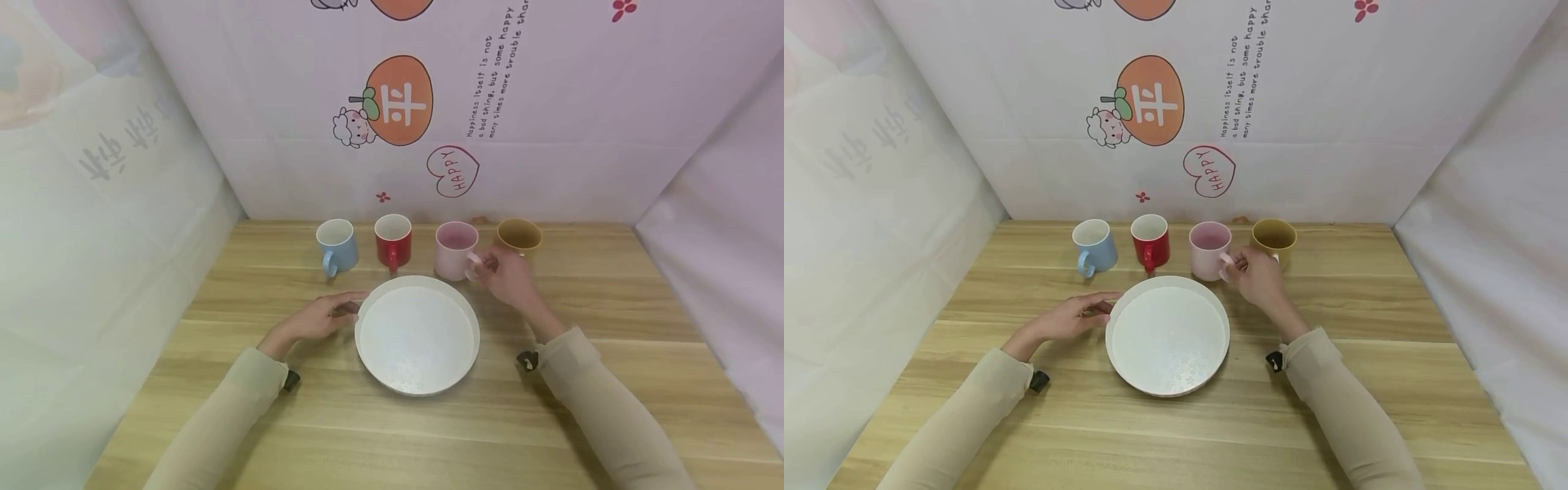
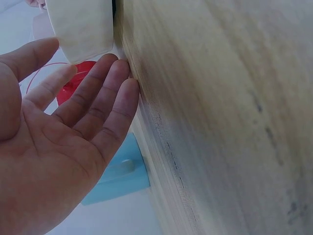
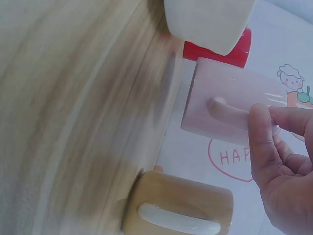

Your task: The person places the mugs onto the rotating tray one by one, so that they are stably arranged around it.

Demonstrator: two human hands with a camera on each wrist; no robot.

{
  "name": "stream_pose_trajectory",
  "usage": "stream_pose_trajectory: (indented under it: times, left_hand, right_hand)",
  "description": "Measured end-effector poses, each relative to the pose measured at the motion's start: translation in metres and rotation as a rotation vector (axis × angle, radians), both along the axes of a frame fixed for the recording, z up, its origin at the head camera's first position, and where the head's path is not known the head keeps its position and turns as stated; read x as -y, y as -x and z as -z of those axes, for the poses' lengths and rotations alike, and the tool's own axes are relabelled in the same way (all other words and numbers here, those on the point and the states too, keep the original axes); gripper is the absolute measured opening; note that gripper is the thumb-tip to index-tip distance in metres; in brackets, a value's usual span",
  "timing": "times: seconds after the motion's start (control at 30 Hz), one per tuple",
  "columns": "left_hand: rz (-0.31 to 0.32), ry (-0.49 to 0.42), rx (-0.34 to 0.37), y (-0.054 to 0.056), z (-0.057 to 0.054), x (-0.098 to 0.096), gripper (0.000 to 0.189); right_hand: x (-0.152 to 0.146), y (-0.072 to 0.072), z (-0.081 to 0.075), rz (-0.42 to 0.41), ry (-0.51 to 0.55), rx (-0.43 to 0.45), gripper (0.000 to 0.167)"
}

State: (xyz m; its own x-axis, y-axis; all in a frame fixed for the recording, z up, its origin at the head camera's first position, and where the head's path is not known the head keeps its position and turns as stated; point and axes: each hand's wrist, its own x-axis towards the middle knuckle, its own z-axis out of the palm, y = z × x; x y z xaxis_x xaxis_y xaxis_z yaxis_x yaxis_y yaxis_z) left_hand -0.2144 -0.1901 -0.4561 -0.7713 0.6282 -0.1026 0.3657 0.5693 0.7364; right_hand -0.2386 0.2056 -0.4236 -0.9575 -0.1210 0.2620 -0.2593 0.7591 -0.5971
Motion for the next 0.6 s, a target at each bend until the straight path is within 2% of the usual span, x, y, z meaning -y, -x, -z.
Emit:
stream_pose_trajectory:
  times: [0.6]
  left_hand:
    - [-0.004,-0.004,0.015,0.001,0.001,0.000,0.052]
  right_hand:
    - [0.004,-0.011,-0.010,-0.007,0.037,-0.003,0.012]
